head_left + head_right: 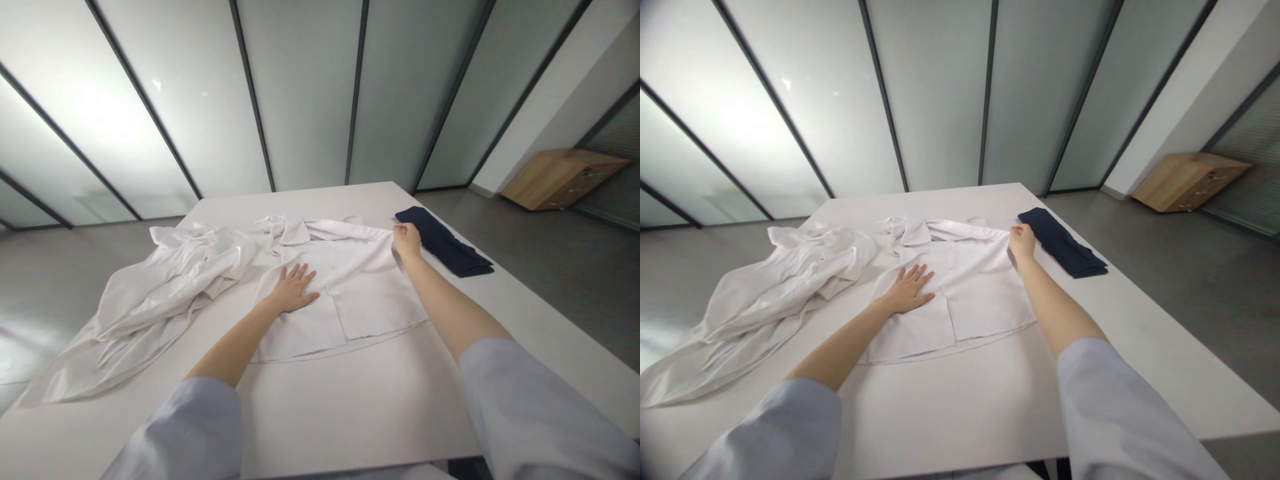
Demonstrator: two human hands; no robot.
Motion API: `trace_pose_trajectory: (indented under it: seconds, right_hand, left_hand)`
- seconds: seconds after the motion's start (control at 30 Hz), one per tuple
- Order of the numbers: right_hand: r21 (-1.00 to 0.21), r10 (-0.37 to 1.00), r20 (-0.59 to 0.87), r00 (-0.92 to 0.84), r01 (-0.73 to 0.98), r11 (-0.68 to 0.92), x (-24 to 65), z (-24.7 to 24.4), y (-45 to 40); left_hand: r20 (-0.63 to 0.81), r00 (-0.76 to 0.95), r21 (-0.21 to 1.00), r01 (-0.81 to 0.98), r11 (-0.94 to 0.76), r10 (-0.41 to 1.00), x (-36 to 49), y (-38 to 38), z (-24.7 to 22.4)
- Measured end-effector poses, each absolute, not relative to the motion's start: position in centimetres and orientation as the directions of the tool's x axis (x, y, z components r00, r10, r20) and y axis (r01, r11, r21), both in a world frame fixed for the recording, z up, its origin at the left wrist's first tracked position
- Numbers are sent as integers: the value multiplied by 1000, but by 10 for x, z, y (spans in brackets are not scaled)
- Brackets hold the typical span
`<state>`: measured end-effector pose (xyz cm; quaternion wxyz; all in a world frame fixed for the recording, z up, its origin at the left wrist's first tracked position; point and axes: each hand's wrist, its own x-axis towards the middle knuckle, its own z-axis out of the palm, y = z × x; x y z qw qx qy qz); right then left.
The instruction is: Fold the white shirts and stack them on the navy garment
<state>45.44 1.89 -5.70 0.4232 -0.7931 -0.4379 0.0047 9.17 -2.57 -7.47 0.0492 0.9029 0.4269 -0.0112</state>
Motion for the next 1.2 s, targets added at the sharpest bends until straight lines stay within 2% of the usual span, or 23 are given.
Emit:
trace_pose_trajectory:
  seconds: [0.07,0.13,0.2,0.27,0.37,0.43,0.53,0.63,0.73,0.83,0.9,0.97,1.03,1.1,1.17,1.2]
  right_hand:
    - [-549,723,488,489,816,-182,444,-52,11]
    - [-371,815,524,250,927,-46,425,-50,-1]
    - [-221,904,427,-26,966,132,404,-52,-13]
    - [-122,942,277,-190,965,230,385,-59,-22]
    - [-72,988,79,-135,987,141,371,-72,-29]
    - [-72,998,15,-56,996,57,372,-78,-31]
    - [-75,999,28,-28,997,30,382,-76,-35]
    - [-79,1000,24,6,997,-4,385,-60,-36]
    - [-70,998,17,60,996,-59,379,-38,-29]
    - [-88,982,190,-23,995,40,365,-24,-8]
    - [-102,954,285,-88,987,122,353,-23,11]
    - [-115,960,260,-103,984,136,339,-29,31]
    - [-146,982,168,-86,983,111,326,-37,48]
    - [-210,996,81,-47,976,63,318,-44,60]
    - [-336,998,60,11,942,10,323,-48,68]
    - [-425,996,72,53,905,-17,330,-48,71]
  left_hand:
    - [-67,653,90,757,-648,754,87,-31,-70]
    - [-48,672,95,740,-666,739,85,-31,-64]
    - [19,667,79,741,-667,744,87,-23,-59]
    - [118,633,39,767,-641,765,90,-11,-58]
    - [160,526,3,846,-533,836,93,11,-66]
    - [94,443,21,895,-446,892,91,20,-74]
    - [8,385,52,922,-385,923,86,20,-80]
    - [4,392,65,918,-392,920,81,11,-74]
    - [80,357,99,926,-364,931,78,12,-56]
    - [240,214,169,951,-258,947,78,31,-38]
    - [292,125,230,953,-196,948,80,51,-31]
    - [242,85,294,943,-156,966,86,72,-31]
    - [130,79,349,929,-121,988,92,90,-37]
    - [34,81,453,887,-87,996,94,101,-45]
    - [7,49,665,746,-42,999,89,108,-52]
    - [17,3,797,604,-15,1000,83,109,-53]
